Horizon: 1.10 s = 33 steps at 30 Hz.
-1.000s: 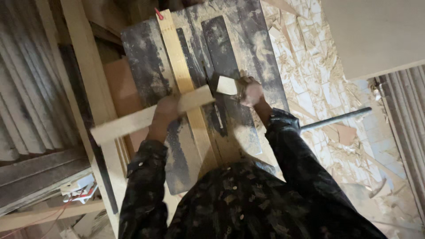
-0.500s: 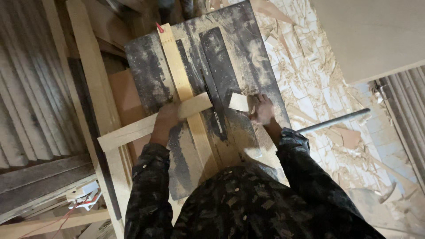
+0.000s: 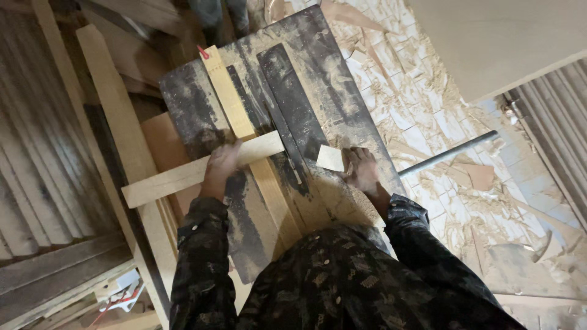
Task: The person carries a long wooden strip to a table saw station, aligns it against the fence and guide, and cuts it into shorter pieces. They move cut pieces aside, stack the cut strips, and handle additional boards and offcuts at the saw table.
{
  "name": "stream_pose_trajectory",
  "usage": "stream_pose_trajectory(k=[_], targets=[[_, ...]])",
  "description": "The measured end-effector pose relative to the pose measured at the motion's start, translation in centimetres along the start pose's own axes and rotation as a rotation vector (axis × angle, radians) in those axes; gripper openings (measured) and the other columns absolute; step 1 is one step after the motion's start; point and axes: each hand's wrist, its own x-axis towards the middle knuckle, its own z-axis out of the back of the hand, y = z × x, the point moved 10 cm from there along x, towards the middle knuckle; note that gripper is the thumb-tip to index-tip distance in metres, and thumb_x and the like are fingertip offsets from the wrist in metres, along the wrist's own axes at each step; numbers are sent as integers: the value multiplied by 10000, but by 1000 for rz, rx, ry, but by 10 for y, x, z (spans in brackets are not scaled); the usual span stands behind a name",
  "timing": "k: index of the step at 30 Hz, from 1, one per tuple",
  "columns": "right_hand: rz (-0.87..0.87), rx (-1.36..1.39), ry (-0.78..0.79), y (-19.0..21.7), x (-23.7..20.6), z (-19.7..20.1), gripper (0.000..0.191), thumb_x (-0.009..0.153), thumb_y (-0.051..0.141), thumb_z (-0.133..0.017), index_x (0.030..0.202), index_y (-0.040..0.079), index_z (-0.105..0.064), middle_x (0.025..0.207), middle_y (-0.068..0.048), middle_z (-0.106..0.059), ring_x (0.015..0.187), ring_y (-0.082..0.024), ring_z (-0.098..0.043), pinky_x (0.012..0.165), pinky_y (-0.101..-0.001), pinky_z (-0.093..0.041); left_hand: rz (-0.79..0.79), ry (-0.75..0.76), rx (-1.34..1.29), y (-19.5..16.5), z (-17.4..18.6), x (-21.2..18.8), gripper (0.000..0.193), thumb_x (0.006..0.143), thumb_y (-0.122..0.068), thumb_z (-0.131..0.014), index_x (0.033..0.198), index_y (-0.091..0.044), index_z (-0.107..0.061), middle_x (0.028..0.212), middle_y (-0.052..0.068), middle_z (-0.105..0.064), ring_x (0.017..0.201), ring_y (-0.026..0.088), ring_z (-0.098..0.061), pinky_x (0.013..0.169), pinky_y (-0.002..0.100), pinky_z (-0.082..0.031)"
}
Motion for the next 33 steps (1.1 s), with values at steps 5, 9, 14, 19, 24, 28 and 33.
stream_pose_trajectory(k=[5,9,14,19,24,28,33], targets=[[0,-97,-30,3,-18,20,863,722,586,-840,1344,32,-616,1309,-165,-623,1198,-355,-582,981,-474,-521,169,186,-79,8,-6,-7,676,749,-305,-845,1328,-111,-555,1138,234,-700,1097,442,-660,936,538,-526],[-83,-63,40,-3,-28,23,904,697,616,-837,1363,48,-610,1306,-162,-616,1181,-359,-573,988,-478,-504,162,122,-80,3,7,-7,659,777,-344,-835,1337,-128,-562,1134,234,-707,1077,442,-676,927,532,-539],[-120,-98,35,-12,-40,21,921,711,667,-827,1363,57,-599,1308,-147,-612,1218,-342,-559,1044,-476,-482,160,147,-92,0,7,-6,729,720,-362,-875,1329,-122,-555,1150,231,-697,1086,442,-663,921,529,-536],[-200,-183,187,-28,-50,0,979,719,710,-745,1463,108,-540,1380,-109,-582,1254,-294,-537,1036,-446,-508,130,192,-65,-7,5,-7,725,731,-390,-880,1312,-93,-563,1143,224,-716,1098,420,-677,956,510,-536],[-241,-227,259,-30,-46,-5,1037,743,842,-642,1488,134,-506,1403,-99,-564,1252,-292,-525,1029,-456,-510,151,224,-17,-6,3,-6,729,737,-384,-885,1324,-100,-560,1149,209,-715,1106,399,-680,963,494,-535],[-234,-233,267,-23,-37,-1,1039,746,866,-615,1479,139,-501,1435,-125,-535,1268,-325,-508,989,-471,-508,147,243,9,-5,2,-4,776,747,-380,-880,1371,-74,-535,1154,214,-714,1096,379,-697,959,490,-541],[-204,-159,193,-19,-37,9,996,777,837,-604,1464,118,-551,1402,-136,-576,1223,-326,-556,962,-472,-548,145,253,-35,-7,3,-2,788,754,-428,-873,1369,-70,-534,1169,224,-706,1110,392,-687,971,487,-537]])
